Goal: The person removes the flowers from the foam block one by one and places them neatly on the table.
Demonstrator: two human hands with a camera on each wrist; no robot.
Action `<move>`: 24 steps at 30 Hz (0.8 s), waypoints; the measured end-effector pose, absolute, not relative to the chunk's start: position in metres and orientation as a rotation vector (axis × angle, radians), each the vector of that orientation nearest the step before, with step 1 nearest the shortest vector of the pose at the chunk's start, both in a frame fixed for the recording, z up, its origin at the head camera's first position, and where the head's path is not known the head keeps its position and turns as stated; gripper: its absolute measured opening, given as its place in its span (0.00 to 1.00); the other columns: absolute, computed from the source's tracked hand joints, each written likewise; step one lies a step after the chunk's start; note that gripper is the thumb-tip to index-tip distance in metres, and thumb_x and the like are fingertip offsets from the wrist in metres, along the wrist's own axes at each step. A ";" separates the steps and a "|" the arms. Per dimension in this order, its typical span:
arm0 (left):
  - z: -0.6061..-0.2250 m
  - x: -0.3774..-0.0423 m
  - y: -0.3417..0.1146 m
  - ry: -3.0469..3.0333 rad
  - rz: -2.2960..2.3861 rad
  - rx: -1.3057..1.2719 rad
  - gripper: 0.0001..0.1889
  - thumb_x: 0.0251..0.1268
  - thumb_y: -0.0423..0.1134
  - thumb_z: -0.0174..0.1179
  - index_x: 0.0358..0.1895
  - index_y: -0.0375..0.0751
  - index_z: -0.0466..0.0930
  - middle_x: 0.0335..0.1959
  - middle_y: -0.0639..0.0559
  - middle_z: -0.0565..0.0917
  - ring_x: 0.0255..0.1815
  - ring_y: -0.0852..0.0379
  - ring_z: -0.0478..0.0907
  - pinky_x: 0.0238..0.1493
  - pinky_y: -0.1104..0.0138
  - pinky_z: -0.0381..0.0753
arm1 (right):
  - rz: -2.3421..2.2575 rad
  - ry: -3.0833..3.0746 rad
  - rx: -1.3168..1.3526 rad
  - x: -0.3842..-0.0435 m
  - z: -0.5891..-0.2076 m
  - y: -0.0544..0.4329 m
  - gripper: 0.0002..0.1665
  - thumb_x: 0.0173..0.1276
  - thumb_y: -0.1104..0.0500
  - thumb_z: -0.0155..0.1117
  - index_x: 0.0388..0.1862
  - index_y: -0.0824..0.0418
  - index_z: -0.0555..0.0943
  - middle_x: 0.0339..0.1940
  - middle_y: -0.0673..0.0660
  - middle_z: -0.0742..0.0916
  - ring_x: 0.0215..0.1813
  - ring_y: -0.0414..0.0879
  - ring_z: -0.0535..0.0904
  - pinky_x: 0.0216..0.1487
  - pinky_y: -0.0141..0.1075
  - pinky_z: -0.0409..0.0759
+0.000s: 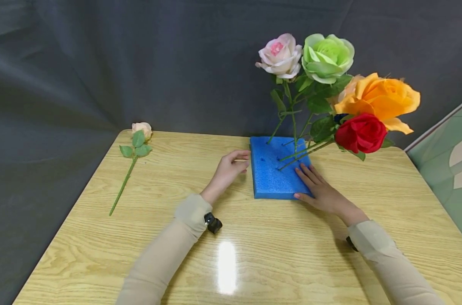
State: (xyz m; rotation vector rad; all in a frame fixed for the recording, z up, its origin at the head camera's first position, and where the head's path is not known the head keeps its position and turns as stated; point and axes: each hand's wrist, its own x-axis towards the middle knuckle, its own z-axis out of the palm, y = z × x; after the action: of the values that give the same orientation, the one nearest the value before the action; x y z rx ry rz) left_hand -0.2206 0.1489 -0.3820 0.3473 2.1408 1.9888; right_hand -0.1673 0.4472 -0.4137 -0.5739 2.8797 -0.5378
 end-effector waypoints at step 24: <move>-0.392 -0.209 0.224 2.249 1.934 0.476 0.17 0.64 0.26 0.57 0.56 0.33 0.78 0.52 0.36 0.83 0.52 0.44 0.82 0.49 0.73 0.81 | -0.507 2.877 -0.556 -0.165 -0.409 0.441 0.48 0.73 0.41 0.50 0.78 0.62 0.42 0.79 0.67 0.45 0.78 0.66 0.33 0.72 0.67 0.48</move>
State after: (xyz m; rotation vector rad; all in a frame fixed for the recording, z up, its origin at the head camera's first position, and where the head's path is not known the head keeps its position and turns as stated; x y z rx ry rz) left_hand -0.2094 0.2235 -0.3916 0.4762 2.2493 1.9344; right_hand -0.1653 0.4414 -0.4095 -0.5561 2.8772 -0.5071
